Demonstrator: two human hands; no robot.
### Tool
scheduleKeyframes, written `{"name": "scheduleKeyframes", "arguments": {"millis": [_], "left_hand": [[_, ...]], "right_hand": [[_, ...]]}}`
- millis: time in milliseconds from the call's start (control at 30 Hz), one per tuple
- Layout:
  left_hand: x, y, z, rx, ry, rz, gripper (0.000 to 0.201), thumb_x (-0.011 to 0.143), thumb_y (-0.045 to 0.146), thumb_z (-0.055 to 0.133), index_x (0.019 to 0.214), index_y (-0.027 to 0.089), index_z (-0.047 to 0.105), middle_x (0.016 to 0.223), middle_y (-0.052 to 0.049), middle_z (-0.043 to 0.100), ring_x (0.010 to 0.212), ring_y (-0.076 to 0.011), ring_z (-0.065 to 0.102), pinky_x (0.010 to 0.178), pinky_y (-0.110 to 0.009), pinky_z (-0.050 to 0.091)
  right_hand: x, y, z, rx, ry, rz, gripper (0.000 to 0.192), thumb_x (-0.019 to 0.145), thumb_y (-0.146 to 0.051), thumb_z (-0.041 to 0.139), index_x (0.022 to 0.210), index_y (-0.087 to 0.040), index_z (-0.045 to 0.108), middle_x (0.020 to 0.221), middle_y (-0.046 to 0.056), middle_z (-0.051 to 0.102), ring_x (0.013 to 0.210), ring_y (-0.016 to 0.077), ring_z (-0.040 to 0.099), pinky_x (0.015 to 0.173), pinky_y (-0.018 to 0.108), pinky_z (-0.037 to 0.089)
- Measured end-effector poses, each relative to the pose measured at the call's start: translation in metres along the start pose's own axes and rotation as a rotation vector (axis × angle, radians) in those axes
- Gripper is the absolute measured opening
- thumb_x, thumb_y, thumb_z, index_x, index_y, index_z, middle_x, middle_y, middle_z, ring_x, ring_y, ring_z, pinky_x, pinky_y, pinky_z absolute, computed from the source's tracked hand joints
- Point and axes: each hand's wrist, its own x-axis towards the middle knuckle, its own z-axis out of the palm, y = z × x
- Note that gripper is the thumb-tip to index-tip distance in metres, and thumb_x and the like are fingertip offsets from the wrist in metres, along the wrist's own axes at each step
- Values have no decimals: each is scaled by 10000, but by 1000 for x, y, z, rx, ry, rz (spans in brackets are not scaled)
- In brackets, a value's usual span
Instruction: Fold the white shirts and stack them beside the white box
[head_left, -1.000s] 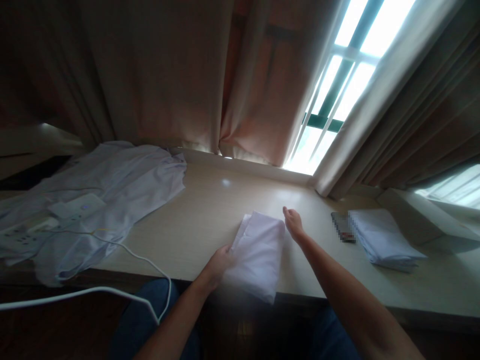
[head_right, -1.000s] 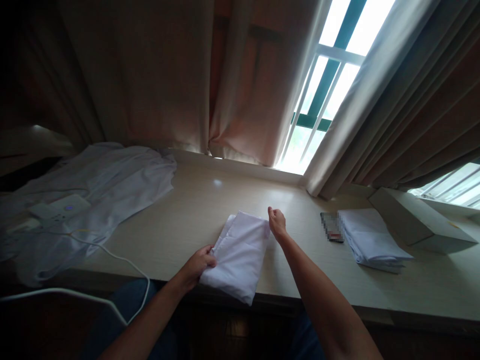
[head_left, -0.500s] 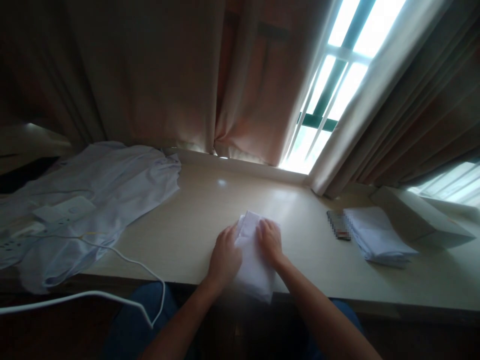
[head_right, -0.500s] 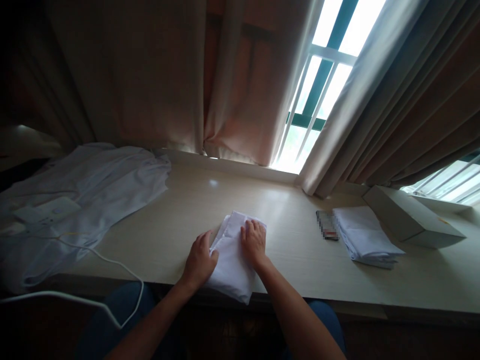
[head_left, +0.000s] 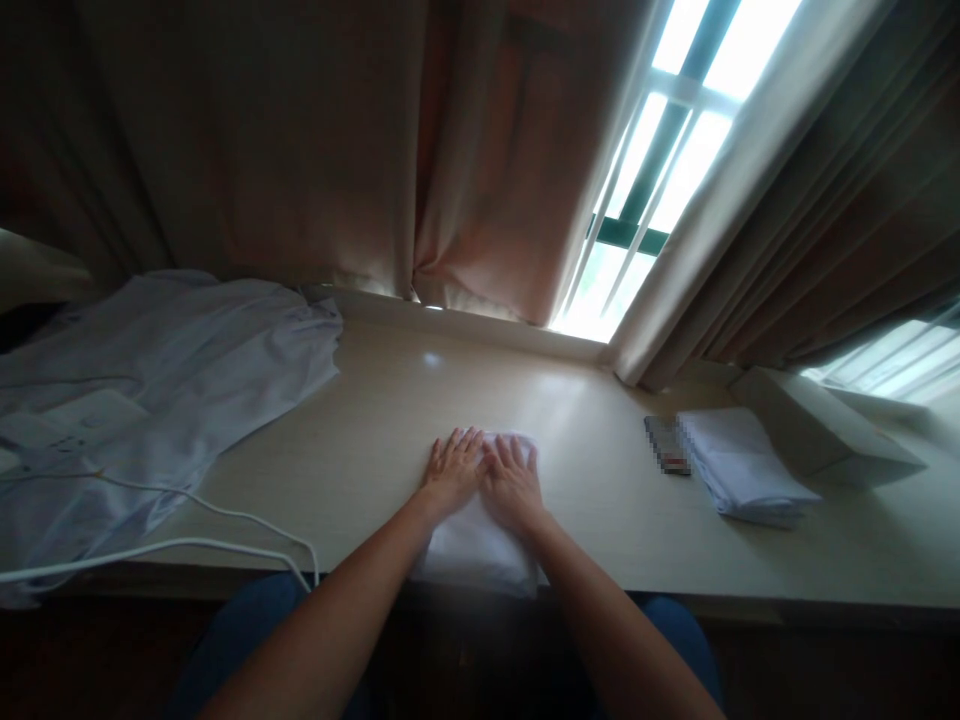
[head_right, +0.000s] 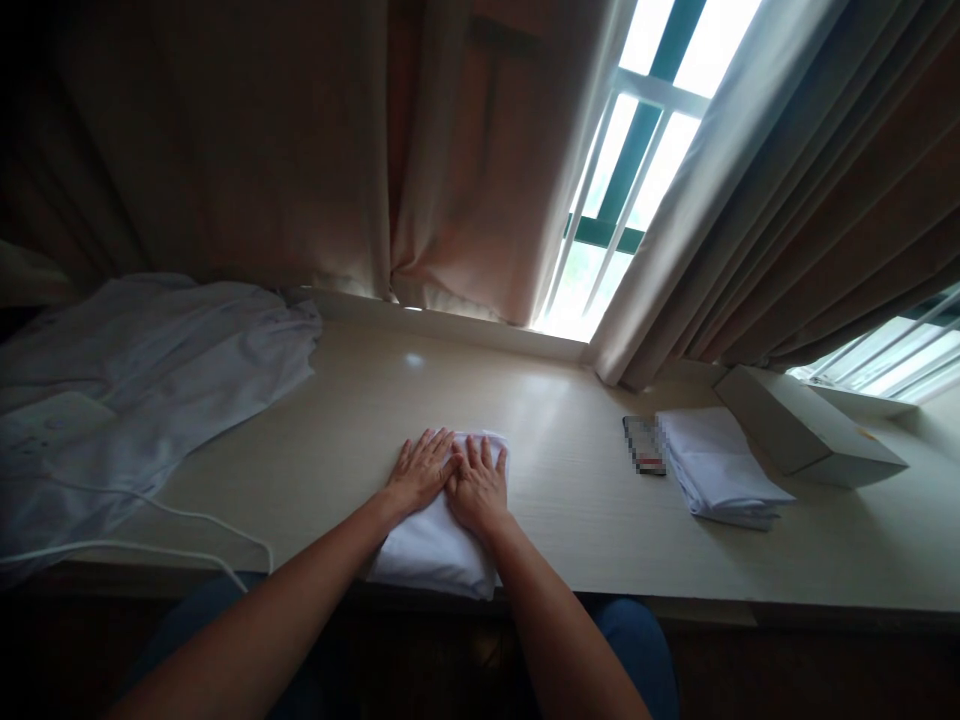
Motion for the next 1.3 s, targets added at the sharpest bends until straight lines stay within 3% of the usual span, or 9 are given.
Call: {"name": "scheduleKeyframes", "arguments": {"millis": [167, 367, 467, 600, 700, 800, 1000, 1133, 1300], "left_hand": [[2, -11, 7, 55, 88, 3, 615, 919, 547, 348, 1468, 275, 397, 1554, -41, 345, 1481, -278, 121, 1190, -454, -57], [12, -12, 8, 31, 80, 1, 607, 924, 534, 345, 1468, 272, 399, 1551, -53, 351, 1479, -288, 126, 1185, -481, -68], [11, -6, -1, 96, 53, 16, 617, 921, 537, 352, 1469, 256, 396, 1565, -60, 319, 1487, -286, 87, 1184, -494, -70], [-6, 21, -26, 259, 50, 90, 705, 915, 580, 337, 1480, 159, 363, 1586, -114, 246, 1487, -284, 103, 1196, -511, 6], [-33, 42, -38, 321, 3, 168, 794, 898, 651, 293, 1469, 105, 369, 1562, -150, 294, 1473, -284, 175, 1201, -498, 107], [-64, 51, -38, 350, -26, 203, 815, 879, 686, 301, 1463, 125, 388, 1557, -149, 302, 1465, -296, 203, 1190, -507, 175], [-104, 37, -20, 386, -5, 120, 730, 883, 664, 338, 1452, 213, 419, 1545, -125, 338, 1443, -324, 259, 1145, -577, 236], [-116, 24, -5, 387, 100, 165, 701, 881, 633, 401, 1471, 254, 382, 1545, -110, 345, 1440, -308, 274, 1145, -557, 253], [-119, 13, 7, 383, 187, 231, 698, 885, 566, 457, 1481, 215, 366, 1541, -142, 343, 1435, -322, 280, 1150, -549, 260]], "right_hand": [[9, 2, 5, -4, 64, 43, 565, 978, -504, 290, 1517, -334, 273, 1601, 77, 204, 1468, 327, 109, 1123, 586, 10], [16, 2, 7, -12, 51, 92, 557, 966, -514, 323, 1502, -365, 290, 1598, 89, 199, 1460, 353, 102, 1096, 626, 21], [22, 9, 4, 36, -1, 86, 567, 957, -525, 351, 1499, -368, 294, 1594, 84, 215, 1465, 336, 109, 1108, 611, 48], [27, 29, -10, 220, -84, 79, 637, 917, -541, 456, 1496, -314, 317, 1574, 72, 283, 1459, 284, 193, 1137, 545, 151], [11, 38, -19, 287, 74, 149, 648, 938, -534, 422, 1500, -229, 313, 1566, 85, 298, 1463, 254, 198, 1157, 530, 150], [-26, 33, -20, 279, 194, 156, 610, 977, -504, 336, 1498, -187, 318, 1573, 94, 273, 1470, 244, 180, 1166, 531, 140], [-86, 8, -8, 205, 88, 122, 635, 974, -490, 334, 1514, -158, 300, 1593, 112, 185, 1478, 289, 122, 1166, 540, 154], [-93, 4, 1, 179, 24, 143, 654, 959, -507, 365, 1517, -173, 300, 1594, 114, 174, 1475, 296, 136, 1160, 542, 171], [-93, 3, 10, 137, 48, 162, 643, 960, -504, 361, 1513, -180, 314, 1596, 105, 169, 1481, 281, 105, 1171, 527, 128]]}}
